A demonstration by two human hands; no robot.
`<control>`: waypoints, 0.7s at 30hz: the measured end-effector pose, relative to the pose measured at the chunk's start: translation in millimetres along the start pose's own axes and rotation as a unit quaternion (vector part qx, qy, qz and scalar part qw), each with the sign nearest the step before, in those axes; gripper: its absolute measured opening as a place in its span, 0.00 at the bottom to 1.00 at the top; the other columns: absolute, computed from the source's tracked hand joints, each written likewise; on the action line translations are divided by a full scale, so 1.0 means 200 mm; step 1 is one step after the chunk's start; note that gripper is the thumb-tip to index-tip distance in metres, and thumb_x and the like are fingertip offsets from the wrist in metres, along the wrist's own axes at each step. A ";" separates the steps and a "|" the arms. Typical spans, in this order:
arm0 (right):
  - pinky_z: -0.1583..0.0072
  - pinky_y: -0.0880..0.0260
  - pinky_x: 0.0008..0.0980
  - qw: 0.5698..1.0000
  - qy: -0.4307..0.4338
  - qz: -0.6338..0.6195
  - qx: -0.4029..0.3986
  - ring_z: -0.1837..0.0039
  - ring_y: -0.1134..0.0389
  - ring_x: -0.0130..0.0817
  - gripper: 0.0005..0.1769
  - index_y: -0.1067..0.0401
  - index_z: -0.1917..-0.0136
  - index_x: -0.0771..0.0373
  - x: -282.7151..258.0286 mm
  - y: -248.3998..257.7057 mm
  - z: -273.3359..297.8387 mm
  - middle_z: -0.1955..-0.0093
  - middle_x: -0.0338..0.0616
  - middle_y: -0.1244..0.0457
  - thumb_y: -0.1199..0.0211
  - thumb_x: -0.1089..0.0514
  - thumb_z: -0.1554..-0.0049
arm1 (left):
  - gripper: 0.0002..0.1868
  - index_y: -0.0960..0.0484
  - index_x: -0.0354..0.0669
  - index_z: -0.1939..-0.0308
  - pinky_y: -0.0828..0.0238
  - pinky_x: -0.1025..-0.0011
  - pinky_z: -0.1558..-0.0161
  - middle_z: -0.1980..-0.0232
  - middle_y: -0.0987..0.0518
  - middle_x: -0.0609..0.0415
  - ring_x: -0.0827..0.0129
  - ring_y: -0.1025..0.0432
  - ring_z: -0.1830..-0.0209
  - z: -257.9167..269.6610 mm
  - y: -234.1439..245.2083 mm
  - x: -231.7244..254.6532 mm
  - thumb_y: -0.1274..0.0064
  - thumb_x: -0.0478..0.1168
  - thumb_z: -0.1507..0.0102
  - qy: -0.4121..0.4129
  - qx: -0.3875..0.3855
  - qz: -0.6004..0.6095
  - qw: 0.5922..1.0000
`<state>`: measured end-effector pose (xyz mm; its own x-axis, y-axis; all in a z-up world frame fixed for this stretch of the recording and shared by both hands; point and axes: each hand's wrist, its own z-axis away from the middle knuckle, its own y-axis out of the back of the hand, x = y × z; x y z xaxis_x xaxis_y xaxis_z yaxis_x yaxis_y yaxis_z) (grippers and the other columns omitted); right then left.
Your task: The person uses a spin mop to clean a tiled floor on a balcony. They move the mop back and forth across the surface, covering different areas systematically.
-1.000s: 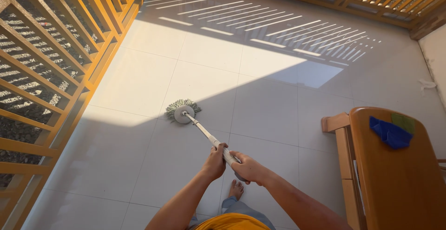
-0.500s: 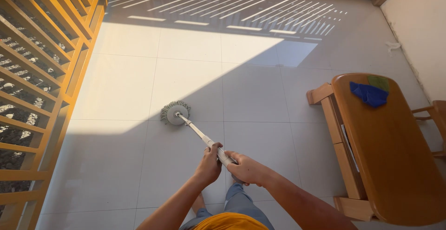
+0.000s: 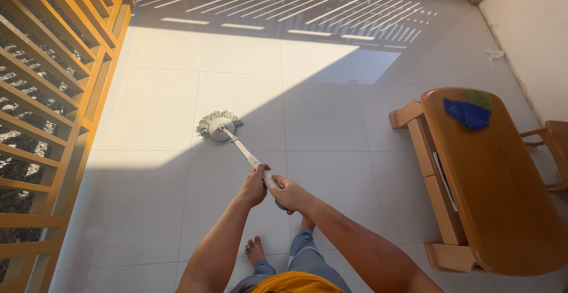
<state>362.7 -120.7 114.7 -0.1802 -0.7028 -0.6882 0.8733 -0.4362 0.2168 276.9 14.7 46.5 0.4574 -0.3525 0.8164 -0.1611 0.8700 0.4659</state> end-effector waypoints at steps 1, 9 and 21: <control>0.72 0.32 0.28 1.000 0.003 0.001 0.000 0.70 0.35 0.35 0.42 0.45 0.18 0.57 -0.02 0.01 0.06 0.42 0.69 0.37 0.47 0.52 0.45 | 0.28 0.39 0.56 0.34 0.26 0.47 0.39 0.34 0.34 0.27 0.30 0.33 0.33 0.03 0.01 0.03 0.55 0.26 0.34 -0.002 0.003 0.000 1.000; 0.62 0.44 0.28 0.987 -0.138 0.078 -0.034 0.61 0.47 0.29 0.40 0.56 0.15 0.38 -0.29 0.07 0.70 0.57 0.39 0.45 0.57 0.48 0.39 | 0.20 0.36 0.57 0.34 0.28 0.60 0.51 0.43 0.32 0.45 0.55 0.29 0.51 0.27 -0.10 0.20 0.59 0.37 0.30 0.017 -0.094 0.036 0.995; 0.68 0.28 0.27 0.999 -0.040 0.005 -0.006 0.59 0.36 0.33 0.42 0.51 0.16 0.58 -0.07 -0.10 0.10 0.26 0.69 0.47 0.48 0.52 0.42 | 0.30 0.38 0.58 0.33 0.29 0.47 0.35 0.31 0.37 0.24 0.32 0.35 0.31 0.11 0.04 -0.01 0.56 0.26 0.36 -0.004 -0.006 0.013 1.000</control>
<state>338.3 -114.5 133.7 -0.2072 -0.7504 -0.6277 0.8809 -0.4222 0.2139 256.4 14.6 56.6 0.4468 -0.3328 0.8304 -0.1614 0.8830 0.4407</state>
